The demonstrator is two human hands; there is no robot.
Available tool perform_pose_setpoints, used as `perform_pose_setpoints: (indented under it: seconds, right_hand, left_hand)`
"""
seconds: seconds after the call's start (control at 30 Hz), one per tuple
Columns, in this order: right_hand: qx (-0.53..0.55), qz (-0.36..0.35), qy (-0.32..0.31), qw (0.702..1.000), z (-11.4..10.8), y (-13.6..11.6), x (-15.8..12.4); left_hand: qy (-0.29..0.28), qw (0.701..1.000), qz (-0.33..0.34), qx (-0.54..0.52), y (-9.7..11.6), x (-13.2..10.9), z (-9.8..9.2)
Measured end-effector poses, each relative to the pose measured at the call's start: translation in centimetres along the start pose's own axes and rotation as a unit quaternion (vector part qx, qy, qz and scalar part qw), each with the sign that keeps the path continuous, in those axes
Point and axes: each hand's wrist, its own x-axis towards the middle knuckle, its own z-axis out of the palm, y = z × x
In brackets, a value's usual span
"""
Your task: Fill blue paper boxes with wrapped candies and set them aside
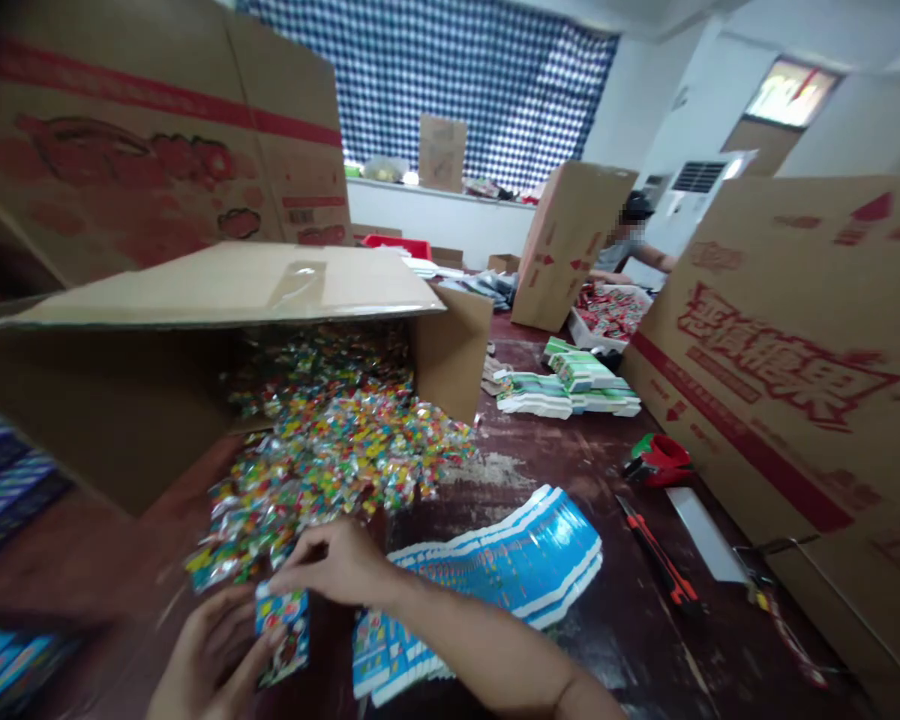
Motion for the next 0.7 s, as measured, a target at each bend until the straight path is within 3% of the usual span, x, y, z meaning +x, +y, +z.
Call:
perform_pose_setpoints:
  seconds: [0.2, 0.3, 0.43, 0.5, 0.57, 0.7]
  right_hand:
    - [-0.024, 0.029, -0.018, 0.999, -1.2, -0.3, -0.5]
    - [-0.035, 0.04, -0.035, 0.998, -1.1, 0.2, -0.7]
    - [-0.143, -0.038, -0.013, 0.989, -0.8, -0.1, -1.9]
    - [-0.194, -0.073, -0.031, 0.978, -0.7, -0.5, -2.7]
    - [-0.247, -0.09, -0.09, 0.96, -0.7, -0.8, -3.3]
    - [-0.386, -0.145, -0.147, 0.899, -0.5, -1.0, -3.7]
  left_hand:
    - [-0.09, 0.995, 0.033, -0.006, 0.5, -1.4, 0.5]
    - [-0.103, 0.994, 0.028, -0.021, 0.1, -1.5, 0.4]
    - [-0.09, 0.994, 0.03, -0.05, -0.2, -1.7, 0.3]
    - [-0.084, 0.993, 0.03, -0.072, -0.2, -1.5, 0.2]
    - [-0.064, 0.993, 0.027, -0.091, -0.3, -1.3, 0.1]
    - [-0.028, 0.99, 0.02, -0.134, -0.4, -0.8, 0.2]
